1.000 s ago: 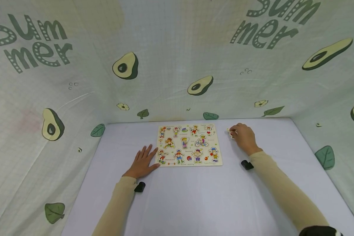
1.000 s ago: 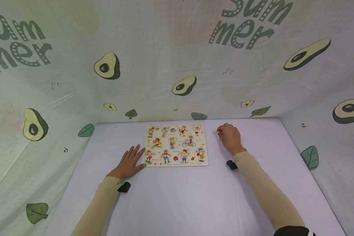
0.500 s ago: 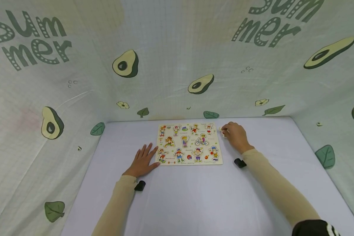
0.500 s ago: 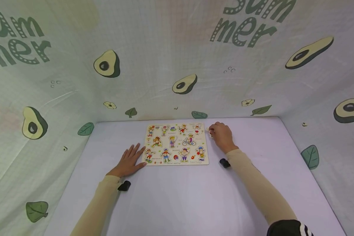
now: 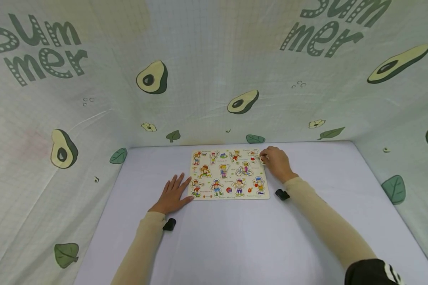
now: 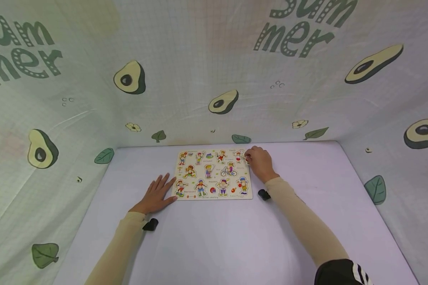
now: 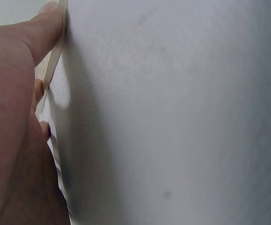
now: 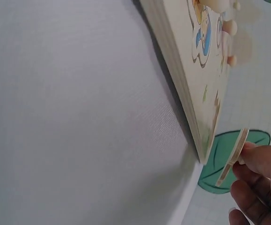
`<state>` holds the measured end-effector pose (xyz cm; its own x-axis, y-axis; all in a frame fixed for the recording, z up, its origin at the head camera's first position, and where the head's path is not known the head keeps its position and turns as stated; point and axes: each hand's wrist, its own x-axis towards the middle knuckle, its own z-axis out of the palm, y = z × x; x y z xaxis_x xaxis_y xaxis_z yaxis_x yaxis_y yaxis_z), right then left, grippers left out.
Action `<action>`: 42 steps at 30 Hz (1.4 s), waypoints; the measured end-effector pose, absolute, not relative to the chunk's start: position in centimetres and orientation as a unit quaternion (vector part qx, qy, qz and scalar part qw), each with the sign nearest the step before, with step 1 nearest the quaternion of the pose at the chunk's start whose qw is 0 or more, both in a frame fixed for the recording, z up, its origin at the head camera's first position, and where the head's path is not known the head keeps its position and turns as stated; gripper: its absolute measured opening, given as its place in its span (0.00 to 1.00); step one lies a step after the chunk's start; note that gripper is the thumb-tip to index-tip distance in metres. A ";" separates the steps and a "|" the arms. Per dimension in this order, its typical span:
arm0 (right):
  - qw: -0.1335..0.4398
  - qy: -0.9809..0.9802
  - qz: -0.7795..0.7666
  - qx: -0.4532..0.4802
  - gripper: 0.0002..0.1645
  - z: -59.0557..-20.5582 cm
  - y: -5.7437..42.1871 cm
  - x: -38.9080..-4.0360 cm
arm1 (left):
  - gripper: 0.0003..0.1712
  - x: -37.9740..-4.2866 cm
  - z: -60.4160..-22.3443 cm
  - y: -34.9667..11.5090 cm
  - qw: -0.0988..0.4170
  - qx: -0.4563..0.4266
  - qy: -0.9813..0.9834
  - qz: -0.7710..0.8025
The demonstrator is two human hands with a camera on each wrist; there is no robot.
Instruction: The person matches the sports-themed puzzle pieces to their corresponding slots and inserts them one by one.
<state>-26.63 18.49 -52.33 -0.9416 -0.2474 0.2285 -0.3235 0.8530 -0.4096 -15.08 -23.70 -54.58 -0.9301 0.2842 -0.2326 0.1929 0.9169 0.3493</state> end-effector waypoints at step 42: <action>0.032 -0.963 0.207 0.169 0.08 -52.4 15.2 -29.0 | 0.45 -14.7 -54.3 -23.6 0.135 0.121 0.970 0.160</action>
<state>-28.96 15.18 -52.45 -0.9411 -0.3116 0.1315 -0.3381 0.8574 -0.3881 -14.69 -23.55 -54.33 -0.9347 0.2770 -0.2229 0.1911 0.9200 0.3422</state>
